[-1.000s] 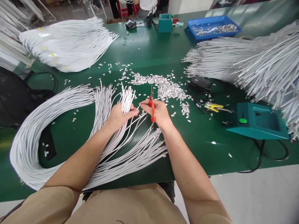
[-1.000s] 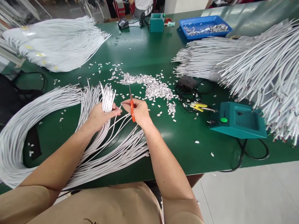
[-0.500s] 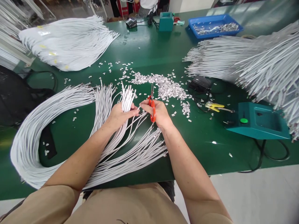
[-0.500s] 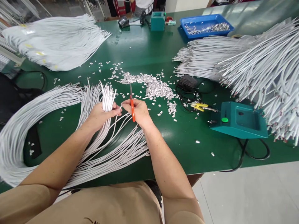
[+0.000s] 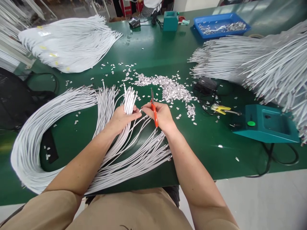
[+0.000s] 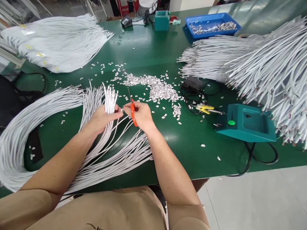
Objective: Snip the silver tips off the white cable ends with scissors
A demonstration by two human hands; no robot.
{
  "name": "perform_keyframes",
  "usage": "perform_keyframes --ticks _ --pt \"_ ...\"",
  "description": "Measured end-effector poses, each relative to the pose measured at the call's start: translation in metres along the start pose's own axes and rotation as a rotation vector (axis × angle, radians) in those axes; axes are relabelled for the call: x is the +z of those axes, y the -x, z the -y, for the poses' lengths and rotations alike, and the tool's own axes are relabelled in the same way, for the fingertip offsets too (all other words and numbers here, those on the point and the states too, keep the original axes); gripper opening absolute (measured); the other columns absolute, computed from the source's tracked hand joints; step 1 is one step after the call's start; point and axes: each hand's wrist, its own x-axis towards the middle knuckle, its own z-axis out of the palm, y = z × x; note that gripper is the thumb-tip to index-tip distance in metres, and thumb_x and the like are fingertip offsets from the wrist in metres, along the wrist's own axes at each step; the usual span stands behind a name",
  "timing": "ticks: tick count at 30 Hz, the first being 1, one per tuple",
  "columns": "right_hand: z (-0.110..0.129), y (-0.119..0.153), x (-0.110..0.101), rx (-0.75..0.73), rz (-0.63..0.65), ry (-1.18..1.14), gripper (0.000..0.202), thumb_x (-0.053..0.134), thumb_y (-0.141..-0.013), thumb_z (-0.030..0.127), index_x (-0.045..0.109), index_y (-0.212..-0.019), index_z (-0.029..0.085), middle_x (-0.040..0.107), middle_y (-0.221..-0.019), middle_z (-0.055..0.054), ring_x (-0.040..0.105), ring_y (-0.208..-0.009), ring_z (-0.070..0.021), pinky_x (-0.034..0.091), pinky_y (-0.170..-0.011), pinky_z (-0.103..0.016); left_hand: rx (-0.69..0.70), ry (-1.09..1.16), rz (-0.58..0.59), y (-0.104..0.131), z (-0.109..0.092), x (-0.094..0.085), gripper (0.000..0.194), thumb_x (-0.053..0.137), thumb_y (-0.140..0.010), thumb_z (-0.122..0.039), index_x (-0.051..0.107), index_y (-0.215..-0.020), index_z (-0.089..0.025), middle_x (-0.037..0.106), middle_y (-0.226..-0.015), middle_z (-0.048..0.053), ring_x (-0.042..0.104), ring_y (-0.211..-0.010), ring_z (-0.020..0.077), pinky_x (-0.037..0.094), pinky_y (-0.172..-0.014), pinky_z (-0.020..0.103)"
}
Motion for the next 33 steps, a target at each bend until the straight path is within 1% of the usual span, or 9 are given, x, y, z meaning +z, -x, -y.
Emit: perform_keyframes --ticks 4,7,9,12,15,19,22,27,33 --pt "-0.012 -0.005 0.001 -0.062 -0.027 0.091 0.01 0.063 -0.073 0.026 0.07 -0.073 0.018 0.067 -0.075 0.0 0.056 -0.068 -0.0122 0.043 -0.067 -0.026 -0.027 0.04 0.036 -0.002 0.001 -0.001 0.035 0.084 -0.056 -0.033 0.061 -0.077 -0.017 0.068 -0.079 0.001 0.064 -0.077 0.018 0.051 -0.08 0.034" --pt "-0.021 -0.01 -0.002 -0.13 -0.178 0.304 0.011 0.062 -0.075 0.028 0.066 -0.069 0.019 0.068 -0.078 -0.002 0.058 -0.071 -0.0149 0.042 -0.069 -0.029 -0.073 0.091 0.112 -0.001 -0.002 -0.004 0.035 0.085 -0.057 -0.034 0.062 -0.077 -0.018 0.067 -0.08 0.002 0.066 -0.078 0.0188 0.052 -0.08 0.034" --pt "-0.023 -0.012 -0.005 -0.137 -0.287 0.407 0.019 0.063 -0.077 0.034 0.062 -0.064 0.02 0.067 -0.077 -0.003 0.058 -0.071 -0.0167 0.042 -0.07 -0.031 -0.085 0.096 0.152 -0.001 -0.004 -0.006 0.033 0.082 -0.063 -0.041 0.066 -0.082 -0.018 0.07 -0.089 0.006 0.067 -0.087 0.0217 0.052 -0.08 0.034" --pt "-0.02 -0.01 -0.008 -0.188 -0.34 0.341 0.018 0.063 -0.078 0.036 0.065 -0.069 0.02 0.068 -0.081 -0.004 0.059 -0.075 -0.0176 0.044 -0.073 -0.031 -0.087 0.095 0.192 0.0 -0.002 -0.009 0.038 0.075 -0.072 -0.049 0.073 -0.095 -0.018 0.071 -0.104 0.01 0.065 -0.099 0.0242 0.053 -0.08 0.033" --pt "-0.012 -0.007 -0.008 -0.243 -0.316 0.129 0.016 0.061 -0.079 0.032 0.07 -0.079 0.019 0.07 -0.091 -0.004 0.061 -0.081 -0.0169 0.045 -0.078 -0.03 -0.107 0.083 0.211 0.0 0.001 -0.009 0.042 0.079 -0.07 -0.044 0.073 -0.102 -0.018 0.072 -0.093 0.008 0.066 -0.088 0.0216 0.054 -0.079 0.034" --pt "-0.004 -0.006 -0.008 -0.105 -0.244 -0.12 0.022 0.064 -0.078 0.039 0.072 -0.079 0.018 0.071 -0.086 -0.003 0.061 -0.079 -0.0151 0.046 -0.075 -0.028 -0.135 0.089 0.189 0.0 0.002 -0.007 0.042 0.085 -0.063 -0.036 0.071 -0.097 -0.016 0.071 -0.081 0.003 0.068 -0.076 0.019 0.054 -0.082 0.036" --pt "-0.003 -0.006 -0.009 -0.065 -0.174 -0.23 0.022 0.067 -0.075 0.039 0.074 -0.078 0.018 0.07 -0.082 -0.002 0.058 -0.073 -0.0132 0.046 -0.071 -0.027 -0.143 0.08 0.197 0.001 0.0 -0.004 0.04 0.086 -0.061 -0.035 0.069 -0.092 -0.016 0.07 -0.078 0.002 0.069 -0.074 0.0185 0.054 -0.083 0.036" --pt "-0.005 -0.008 -0.011 0.015 -0.091 -0.234 0.022 0.071 -0.071 0.041 0.072 -0.074 0.019 0.062 -0.069 0.001 0.052 -0.065 -0.0112 0.043 -0.066 -0.026 -0.132 0.131 0.216 0.003 -0.002 -0.001 0.038 0.084 -0.064 -0.039 0.069 -0.09 -0.016 0.071 -0.078 0.003 0.069 -0.075 0.018 0.053 -0.084 0.036" --pt "-0.006 -0.008 -0.011 0.087 0.012 -0.225 0.021 0.075 -0.067 0.038 0.069 -0.069 0.018 0.059 -0.066 0.002 0.05 -0.062 -0.0105 0.042 -0.067 -0.028 -0.097 0.1 0.179 0.002 -0.001 -0.001 0.032 0.082 -0.065 -0.038 0.07 -0.086 -0.017 0.071 -0.079 0.004 0.067 -0.077 0.0187 0.053 -0.077 0.033"
